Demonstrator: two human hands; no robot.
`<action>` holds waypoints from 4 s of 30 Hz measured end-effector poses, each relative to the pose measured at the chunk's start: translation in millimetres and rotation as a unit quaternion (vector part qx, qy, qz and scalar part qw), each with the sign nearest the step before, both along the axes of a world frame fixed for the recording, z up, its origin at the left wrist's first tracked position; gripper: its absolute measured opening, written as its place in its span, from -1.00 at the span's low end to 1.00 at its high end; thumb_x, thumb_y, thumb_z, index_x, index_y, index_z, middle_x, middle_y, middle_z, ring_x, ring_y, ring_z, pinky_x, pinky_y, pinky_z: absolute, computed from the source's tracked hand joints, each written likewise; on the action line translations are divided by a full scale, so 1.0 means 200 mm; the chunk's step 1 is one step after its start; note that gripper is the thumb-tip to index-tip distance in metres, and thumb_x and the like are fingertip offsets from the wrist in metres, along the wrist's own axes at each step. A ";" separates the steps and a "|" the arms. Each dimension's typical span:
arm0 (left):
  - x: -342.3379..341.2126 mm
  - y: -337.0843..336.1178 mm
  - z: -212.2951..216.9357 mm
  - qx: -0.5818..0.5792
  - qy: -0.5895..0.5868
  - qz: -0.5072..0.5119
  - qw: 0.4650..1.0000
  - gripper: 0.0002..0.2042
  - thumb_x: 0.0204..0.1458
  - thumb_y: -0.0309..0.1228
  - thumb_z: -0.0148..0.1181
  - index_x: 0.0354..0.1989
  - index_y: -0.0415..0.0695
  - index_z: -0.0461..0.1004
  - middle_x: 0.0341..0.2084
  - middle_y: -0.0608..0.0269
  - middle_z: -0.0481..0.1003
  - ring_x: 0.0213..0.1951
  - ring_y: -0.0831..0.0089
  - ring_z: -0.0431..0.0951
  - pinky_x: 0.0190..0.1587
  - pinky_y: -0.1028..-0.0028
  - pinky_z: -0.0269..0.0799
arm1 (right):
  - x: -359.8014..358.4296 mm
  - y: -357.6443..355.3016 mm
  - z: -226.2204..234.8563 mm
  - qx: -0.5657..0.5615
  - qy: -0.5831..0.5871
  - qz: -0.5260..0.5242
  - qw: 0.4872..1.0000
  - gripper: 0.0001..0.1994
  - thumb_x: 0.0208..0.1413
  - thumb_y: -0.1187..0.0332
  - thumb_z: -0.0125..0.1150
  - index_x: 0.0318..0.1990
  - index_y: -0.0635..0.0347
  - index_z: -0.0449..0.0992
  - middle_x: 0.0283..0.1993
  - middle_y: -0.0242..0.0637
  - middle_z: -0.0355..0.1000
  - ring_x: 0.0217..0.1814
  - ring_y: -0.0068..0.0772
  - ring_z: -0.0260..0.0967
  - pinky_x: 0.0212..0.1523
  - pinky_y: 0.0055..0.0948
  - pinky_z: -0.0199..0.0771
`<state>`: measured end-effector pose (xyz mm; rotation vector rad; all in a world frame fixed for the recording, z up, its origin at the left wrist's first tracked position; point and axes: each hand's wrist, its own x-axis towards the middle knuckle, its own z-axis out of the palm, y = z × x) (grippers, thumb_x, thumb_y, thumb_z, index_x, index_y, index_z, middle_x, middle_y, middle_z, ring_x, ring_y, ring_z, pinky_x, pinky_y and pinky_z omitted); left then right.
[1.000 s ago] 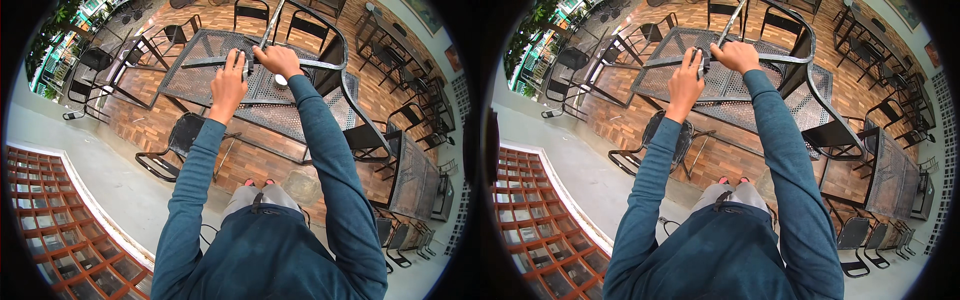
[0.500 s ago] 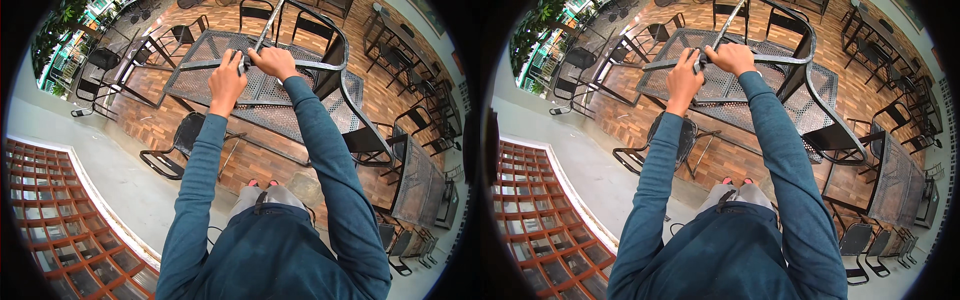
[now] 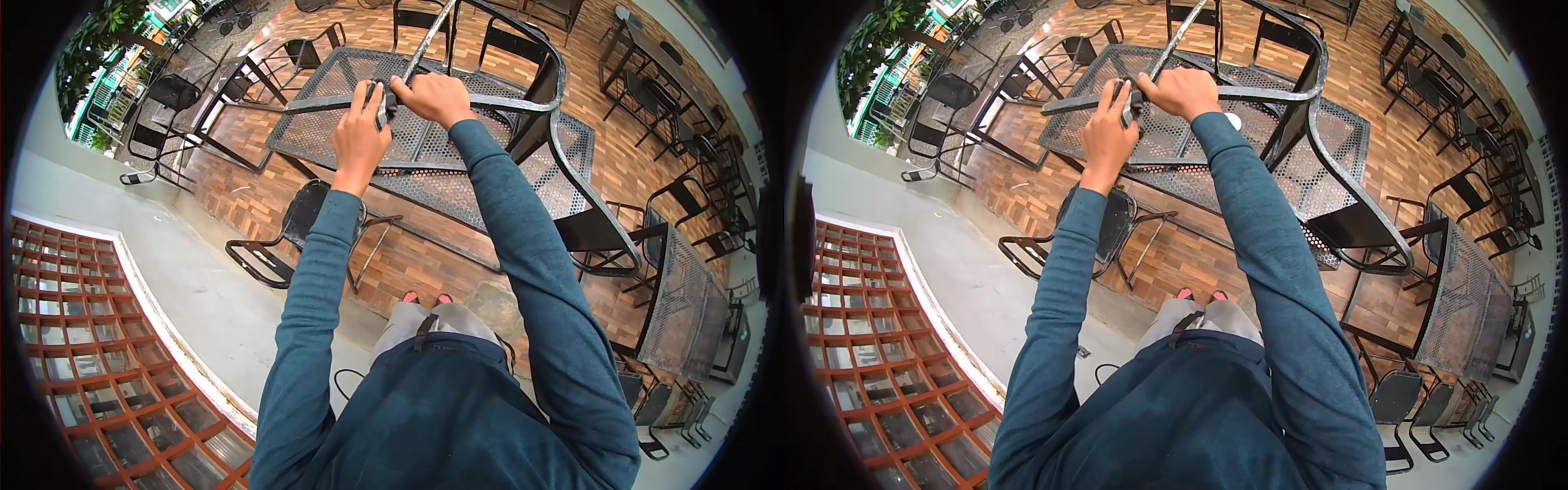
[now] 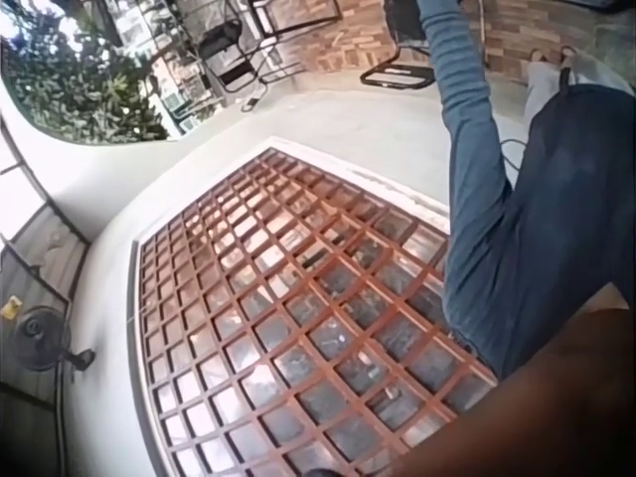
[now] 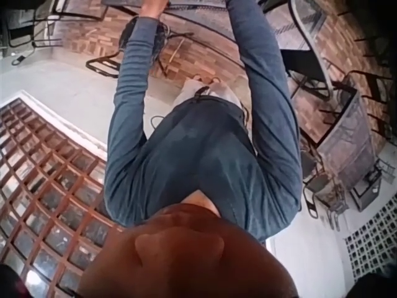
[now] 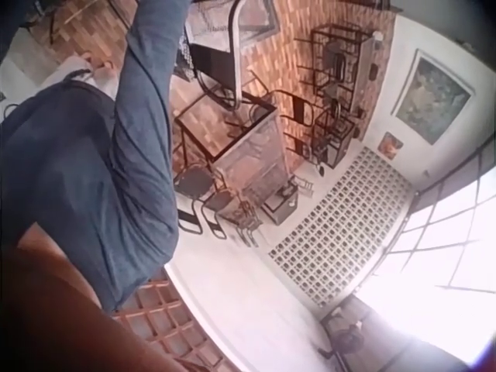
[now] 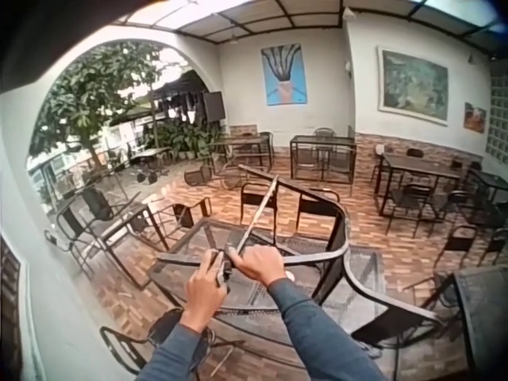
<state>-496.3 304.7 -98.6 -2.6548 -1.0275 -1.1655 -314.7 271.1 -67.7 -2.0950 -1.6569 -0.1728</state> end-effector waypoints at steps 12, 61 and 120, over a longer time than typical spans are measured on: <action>-0.01 0.05 0.00 0.039 0.036 0.003 0.999 -0.32 -0.12 -0.40 0.42 0.32 0.11 0.46 0.35 0.33 0.37 -0.26 0.12 0.63 -0.22 0.23 0.65 | 0.00 -0.01 0.02 -0.014 0.029 -0.005 0.999 -0.21 0.36 -0.28 -0.25 -0.46 0.29 0.66 -0.36 0.06 0.62 -0.28 0.11 0.61 -0.23 0.00 0.57; -0.13 0.12 0.06 -0.014 0.005 0.043 0.999 -0.41 -0.04 -0.40 0.32 0.28 -0.04 0.48 0.36 0.25 0.37 -0.12 0.03 0.69 -0.16 0.19 0.66 | -0.01 0.00 0.01 -0.006 0.003 -0.003 1.000 -0.20 0.38 -0.26 -0.27 -0.51 0.29 0.65 -0.43 0.04 0.60 -0.34 0.12 0.59 -0.30 -0.02 0.57; -0.57 0.43 0.05 0.009 0.001 -0.020 1.000 -0.39 -0.05 -0.39 0.38 0.29 0.05 0.48 0.33 0.34 0.35 -0.17 0.09 0.67 -0.18 0.17 0.66 | -0.30 0.22 0.08 -0.105 -0.209 0.067 0.970 -0.63 0.04 -0.08 0.36 -0.31 0.03 0.70 -0.43 -0.14 0.61 -0.30 -0.07 0.61 -0.09 -0.15 0.56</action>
